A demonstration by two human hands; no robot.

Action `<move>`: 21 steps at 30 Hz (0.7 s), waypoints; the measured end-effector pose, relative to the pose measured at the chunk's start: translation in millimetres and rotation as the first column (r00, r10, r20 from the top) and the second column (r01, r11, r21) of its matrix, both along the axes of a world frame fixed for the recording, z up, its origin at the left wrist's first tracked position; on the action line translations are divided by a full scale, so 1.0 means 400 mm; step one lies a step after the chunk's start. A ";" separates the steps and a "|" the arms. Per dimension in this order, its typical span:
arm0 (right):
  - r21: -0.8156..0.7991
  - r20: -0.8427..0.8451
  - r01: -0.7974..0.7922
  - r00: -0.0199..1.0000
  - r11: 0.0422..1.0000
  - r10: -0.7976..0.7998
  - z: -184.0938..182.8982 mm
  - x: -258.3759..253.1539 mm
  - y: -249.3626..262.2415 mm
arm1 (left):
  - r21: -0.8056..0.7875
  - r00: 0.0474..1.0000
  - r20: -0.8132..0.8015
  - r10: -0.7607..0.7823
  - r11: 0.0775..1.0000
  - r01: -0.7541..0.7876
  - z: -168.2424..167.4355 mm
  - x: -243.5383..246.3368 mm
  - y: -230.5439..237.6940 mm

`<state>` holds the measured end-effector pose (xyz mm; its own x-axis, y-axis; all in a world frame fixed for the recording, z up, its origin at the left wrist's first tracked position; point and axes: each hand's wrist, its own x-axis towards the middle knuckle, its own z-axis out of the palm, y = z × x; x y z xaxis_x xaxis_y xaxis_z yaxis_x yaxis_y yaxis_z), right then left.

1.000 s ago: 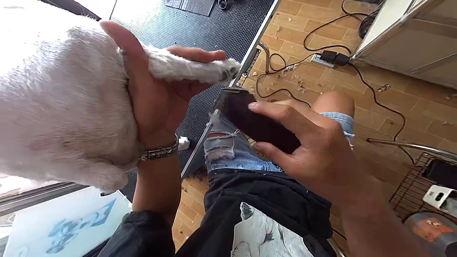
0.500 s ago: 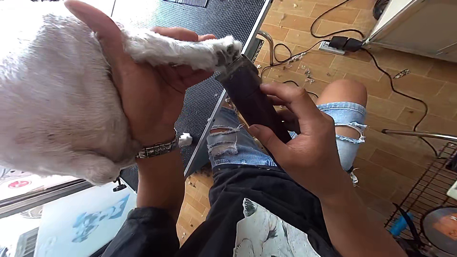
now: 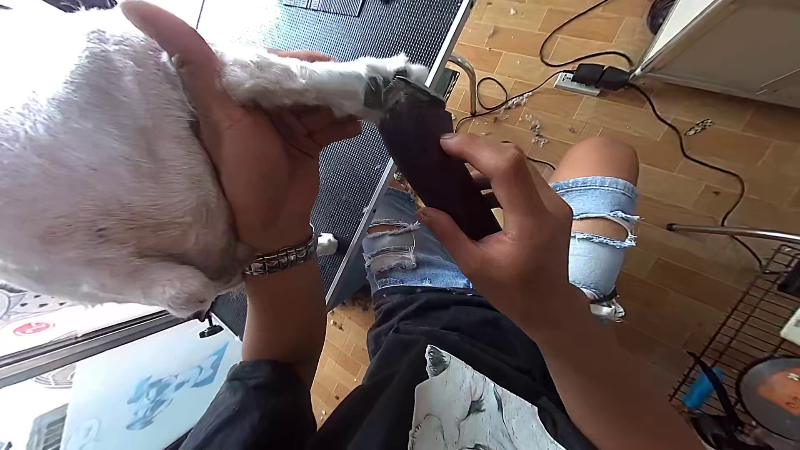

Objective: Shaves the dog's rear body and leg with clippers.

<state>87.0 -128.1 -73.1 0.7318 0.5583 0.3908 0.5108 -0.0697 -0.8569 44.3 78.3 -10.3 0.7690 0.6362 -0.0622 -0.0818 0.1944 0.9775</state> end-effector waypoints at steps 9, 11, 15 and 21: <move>0.022 0.200 0.061 0.978 0.998 -0.065 -0.010 0.001 0.004 | -0.035 0.999 0.012 0.047 0.998 -0.046 0.013 0.007 -0.014; 0.025 0.189 0.060 0.980 0.998 -0.064 -0.012 0.001 0.000 | -0.022 0.999 0.001 0.044 0.999 -0.044 0.017 0.005 -0.016; 0.008 0.200 0.077 0.977 0.997 -0.077 -0.009 0.005 0.006 | -0.028 0.999 -0.002 0.054 0.998 -0.054 0.016 0.006 -0.013; 0.075 -0.054 -0.019 0.998 0.997 0.023 -0.021 -0.006 -0.026 | -0.038 0.999 0.035 0.024 0.999 -0.022 0.017 0.007 -0.010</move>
